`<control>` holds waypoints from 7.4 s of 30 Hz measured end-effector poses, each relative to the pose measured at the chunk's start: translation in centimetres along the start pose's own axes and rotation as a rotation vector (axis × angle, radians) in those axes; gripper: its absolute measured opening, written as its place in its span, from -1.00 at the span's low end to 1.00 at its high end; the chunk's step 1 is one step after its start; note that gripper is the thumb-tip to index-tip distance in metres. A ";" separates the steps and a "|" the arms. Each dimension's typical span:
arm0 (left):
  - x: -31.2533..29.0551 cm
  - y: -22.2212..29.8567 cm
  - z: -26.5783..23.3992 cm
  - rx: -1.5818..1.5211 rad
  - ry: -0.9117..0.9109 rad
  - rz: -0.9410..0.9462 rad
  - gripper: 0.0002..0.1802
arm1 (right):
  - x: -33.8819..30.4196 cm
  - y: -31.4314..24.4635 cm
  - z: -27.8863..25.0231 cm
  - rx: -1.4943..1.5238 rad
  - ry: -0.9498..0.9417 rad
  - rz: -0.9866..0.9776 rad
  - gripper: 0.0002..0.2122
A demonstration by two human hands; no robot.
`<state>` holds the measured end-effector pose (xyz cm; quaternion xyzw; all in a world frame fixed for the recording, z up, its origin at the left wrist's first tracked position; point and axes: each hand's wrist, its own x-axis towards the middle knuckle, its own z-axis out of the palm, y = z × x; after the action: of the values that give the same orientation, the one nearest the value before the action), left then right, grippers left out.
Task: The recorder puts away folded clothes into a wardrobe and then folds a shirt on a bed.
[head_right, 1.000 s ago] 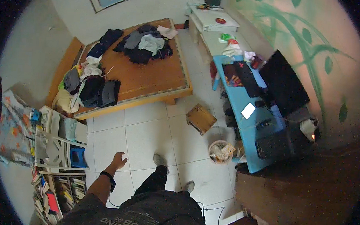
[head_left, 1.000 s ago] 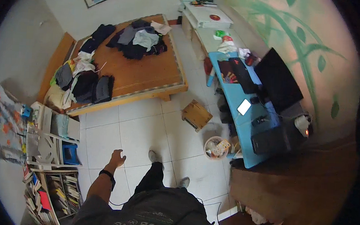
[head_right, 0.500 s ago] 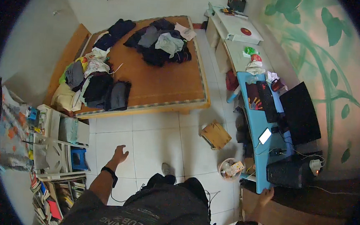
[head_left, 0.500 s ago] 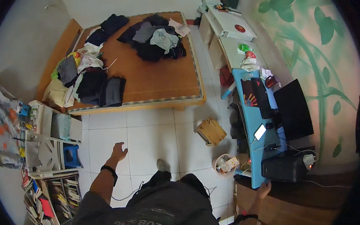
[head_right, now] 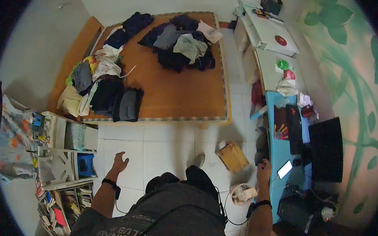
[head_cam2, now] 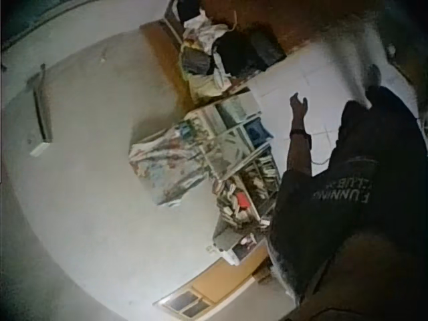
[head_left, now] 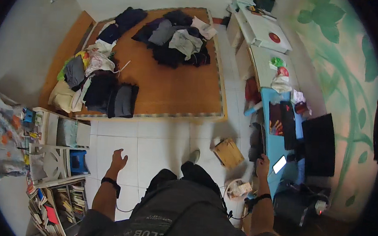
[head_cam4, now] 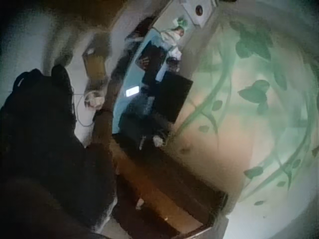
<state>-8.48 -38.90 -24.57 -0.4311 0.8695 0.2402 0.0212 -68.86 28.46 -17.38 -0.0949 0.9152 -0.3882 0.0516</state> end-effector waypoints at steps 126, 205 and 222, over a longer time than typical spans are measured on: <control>66.7 10.5 41.2 0.102 0.481 0.213 -0.34 | 67.2 2.7 55.5 -0.463 -0.521 -0.911 -0.70; 78.3 20.1 53.4 -0.522 -0.583 0.016 -0.37 | 69.2 0.1 86.9 -0.230 -0.889 -0.977 -0.64; 102.2 24.9 56.4 -0.198 0.229 0.030 -0.29 | 63.3 8.1 98.1 -0.656 -0.824 -1.131 -0.32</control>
<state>-101.14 -77.08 -89.35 -0.4426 0.8446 0.2744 -0.1242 -115.25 -48.25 -92.55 -0.6953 0.7027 0.0020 0.1510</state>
